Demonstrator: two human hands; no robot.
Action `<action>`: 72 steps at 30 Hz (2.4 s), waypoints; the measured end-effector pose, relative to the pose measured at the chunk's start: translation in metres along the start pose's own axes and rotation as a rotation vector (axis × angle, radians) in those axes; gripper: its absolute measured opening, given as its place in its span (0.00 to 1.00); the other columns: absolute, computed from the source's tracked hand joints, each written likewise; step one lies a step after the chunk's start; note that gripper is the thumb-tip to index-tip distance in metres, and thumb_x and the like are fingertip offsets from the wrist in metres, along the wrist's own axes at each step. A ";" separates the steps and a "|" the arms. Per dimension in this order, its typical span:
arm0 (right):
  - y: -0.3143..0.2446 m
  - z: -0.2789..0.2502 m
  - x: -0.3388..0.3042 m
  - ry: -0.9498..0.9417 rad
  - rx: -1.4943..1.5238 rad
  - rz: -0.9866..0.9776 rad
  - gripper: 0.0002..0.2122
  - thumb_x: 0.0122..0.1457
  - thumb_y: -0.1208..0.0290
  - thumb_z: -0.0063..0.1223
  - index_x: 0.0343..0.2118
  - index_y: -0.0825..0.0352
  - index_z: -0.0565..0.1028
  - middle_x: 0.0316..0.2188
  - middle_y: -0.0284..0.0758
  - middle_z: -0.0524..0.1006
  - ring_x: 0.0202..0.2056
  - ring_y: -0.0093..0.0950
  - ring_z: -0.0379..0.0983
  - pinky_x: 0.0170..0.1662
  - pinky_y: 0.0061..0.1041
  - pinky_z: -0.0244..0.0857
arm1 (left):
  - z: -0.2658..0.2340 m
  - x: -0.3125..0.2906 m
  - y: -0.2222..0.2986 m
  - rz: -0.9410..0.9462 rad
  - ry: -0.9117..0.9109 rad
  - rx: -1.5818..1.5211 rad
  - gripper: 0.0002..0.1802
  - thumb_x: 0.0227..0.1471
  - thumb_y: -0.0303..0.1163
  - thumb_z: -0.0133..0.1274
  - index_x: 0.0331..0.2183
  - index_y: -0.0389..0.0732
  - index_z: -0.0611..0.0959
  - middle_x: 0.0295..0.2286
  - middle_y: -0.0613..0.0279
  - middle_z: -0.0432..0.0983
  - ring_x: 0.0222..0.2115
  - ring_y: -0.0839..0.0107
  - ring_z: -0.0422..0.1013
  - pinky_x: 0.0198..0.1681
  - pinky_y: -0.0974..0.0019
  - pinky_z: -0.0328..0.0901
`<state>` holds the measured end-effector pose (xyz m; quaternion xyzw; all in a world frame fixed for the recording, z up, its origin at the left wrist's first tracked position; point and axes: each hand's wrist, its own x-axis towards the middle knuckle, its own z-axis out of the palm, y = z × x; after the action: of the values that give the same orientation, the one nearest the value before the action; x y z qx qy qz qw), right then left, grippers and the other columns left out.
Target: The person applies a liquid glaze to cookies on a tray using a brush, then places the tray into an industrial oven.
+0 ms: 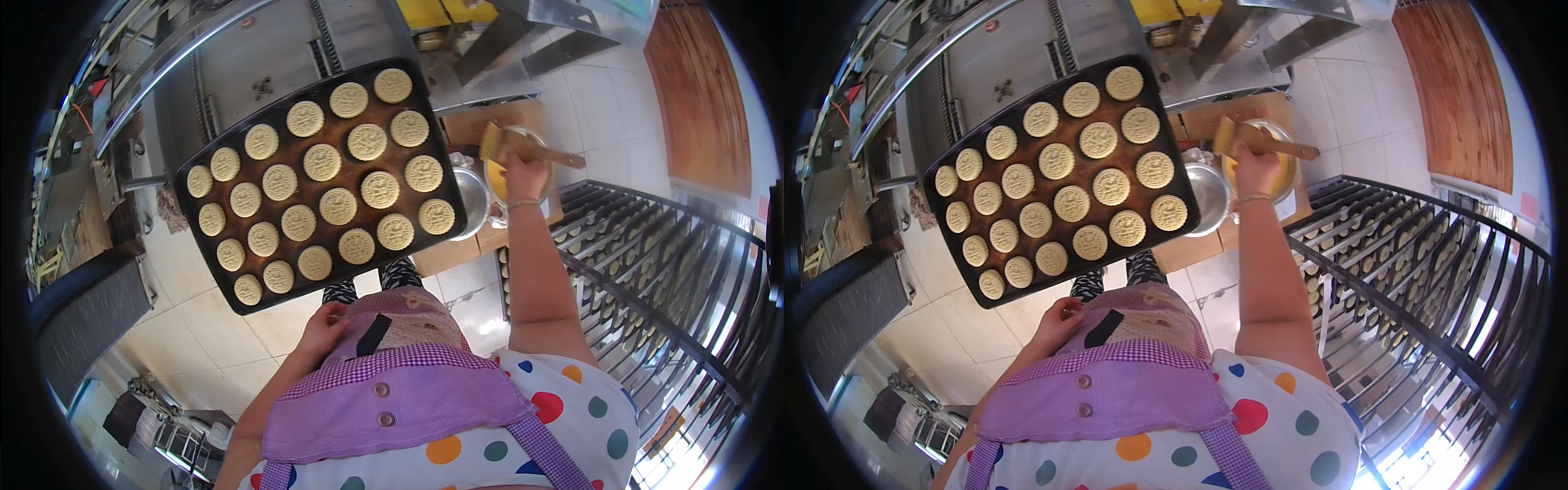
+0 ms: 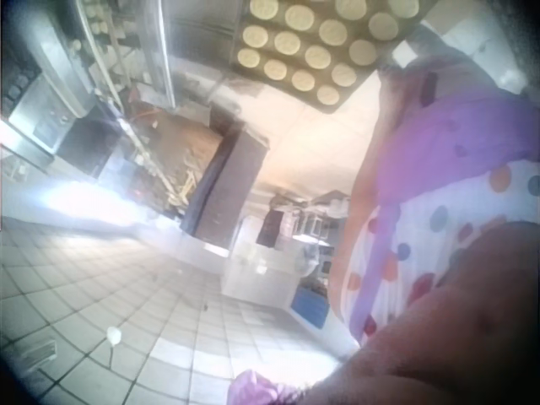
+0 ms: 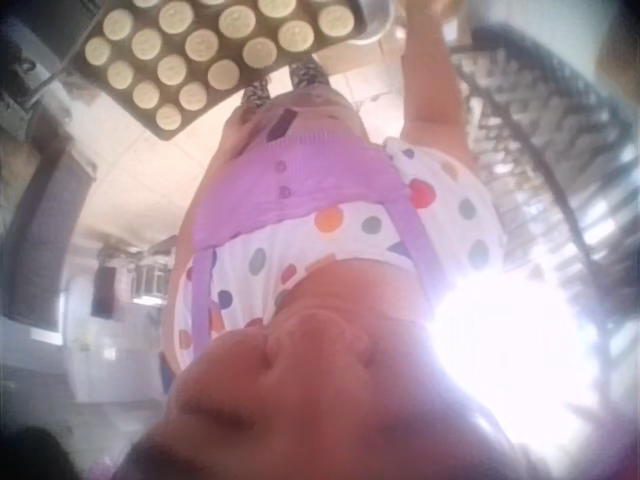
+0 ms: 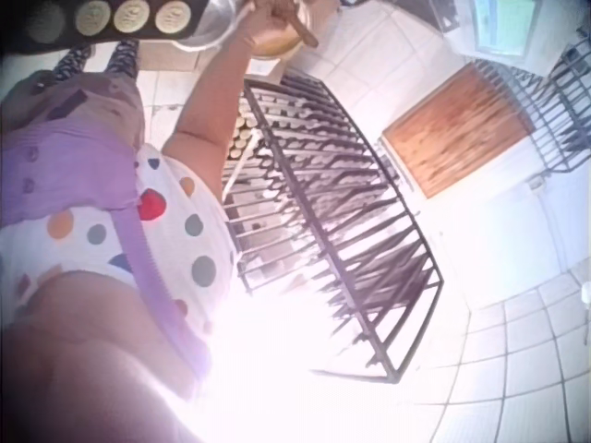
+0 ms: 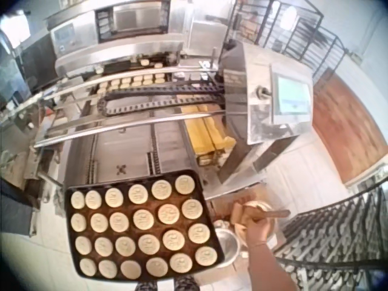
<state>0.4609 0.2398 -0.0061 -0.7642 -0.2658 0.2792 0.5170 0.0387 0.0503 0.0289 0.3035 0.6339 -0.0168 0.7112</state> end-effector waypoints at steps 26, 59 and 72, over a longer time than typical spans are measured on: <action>0.099 -0.090 -0.031 -0.036 -0.803 -0.038 0.20 0.49 0.69 0.54 0.44 0.75 0.70 0.29 0.42 0.77 0.32 0.32 0.76 0.28 0.27 0.70 | 0.035 0.003 -0.003 0.085 0.026 -0.042 0.21 0.45 0.25 0.56 0.44 0.35 0.72 0.37 0.61 0.71 0.33 0.74 0.68 0.38 0.71 0.67; -0.033 0.179 -0.278 -0.444 -0.423 -0.227 0.19 0.47 0.66 0.58 0.41 0.70 0.75 0.27 0.42 0.79 0.32 0.32 0.77 0.38 0.29 0.69 | -0.117 -0.068 -0.164 0.139 0.162 -0.250 0.21 0.46 0.26 0.55 0.44 0.35 0.73 0.38 0.59 0.72 0.33 0.71 0.70 0.38 0.70 0.68; -0.008 0.114 -0.164 -0.102 -0.646 -0.370 0.15 0.47 0.64 0.55 0.30 0.74 0.76 0.27 0.49 0.78 0.31 0.46 0.76 0.35 0.38 0.71 | -0.136 -0.077 -0.182 0.126 0.215 -0.244 0.22 0.45 0.27 0.57 0.44 0.36 0.73 0.38 0.59 0.73 0.35 0.71 0.71 0.38 0.69 0.69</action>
<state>0.2645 0.2015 -0.0095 -0.8122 -0.4990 0.1205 0.2772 -0.1720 -0.0637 0.0225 0.2541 0.6834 0.1375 0.6704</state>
